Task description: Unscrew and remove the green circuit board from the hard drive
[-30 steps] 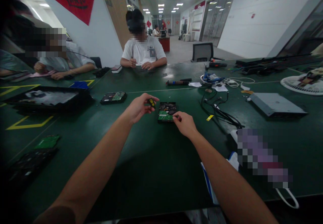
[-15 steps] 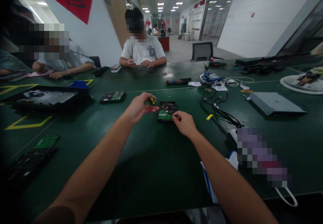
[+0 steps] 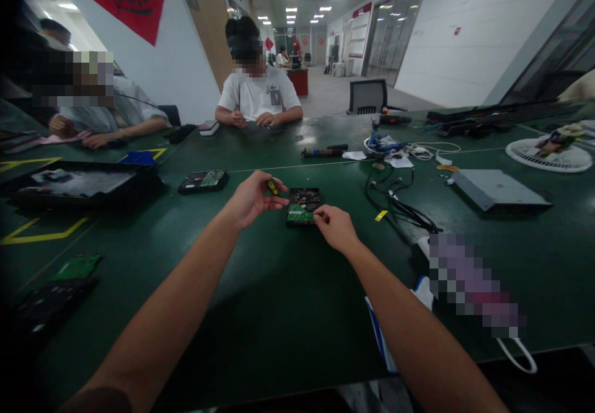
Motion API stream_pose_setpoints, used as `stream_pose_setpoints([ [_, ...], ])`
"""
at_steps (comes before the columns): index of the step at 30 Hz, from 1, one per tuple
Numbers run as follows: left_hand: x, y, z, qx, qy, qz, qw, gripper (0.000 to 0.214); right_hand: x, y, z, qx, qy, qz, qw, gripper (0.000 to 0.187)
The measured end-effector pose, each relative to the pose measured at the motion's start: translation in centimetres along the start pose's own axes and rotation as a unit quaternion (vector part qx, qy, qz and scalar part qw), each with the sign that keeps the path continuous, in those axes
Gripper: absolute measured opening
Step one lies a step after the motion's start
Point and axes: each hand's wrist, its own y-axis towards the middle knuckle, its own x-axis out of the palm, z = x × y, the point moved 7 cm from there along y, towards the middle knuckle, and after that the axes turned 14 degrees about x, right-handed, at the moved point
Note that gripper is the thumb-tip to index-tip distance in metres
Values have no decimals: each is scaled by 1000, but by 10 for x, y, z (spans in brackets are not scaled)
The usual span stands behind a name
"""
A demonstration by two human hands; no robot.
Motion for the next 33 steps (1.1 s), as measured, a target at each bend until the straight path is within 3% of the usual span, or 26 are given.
stream_pose_setpoints([
  [16,-4,1,1,20,38,6,999,25,1,0,2,8,-1,-3,1000,18],
  [23,7,-3,1,13,38,-37,998,24,2,0,2,6,7,-7,1000,18],
  [28,5,-1,-2,5,6,-14,1000,21,1,0,2,1,6,-1,1000,18],
  [33,0,-1,4,31,56,-1,998,21,1,0,1,1,-4,1,1000,18],
])
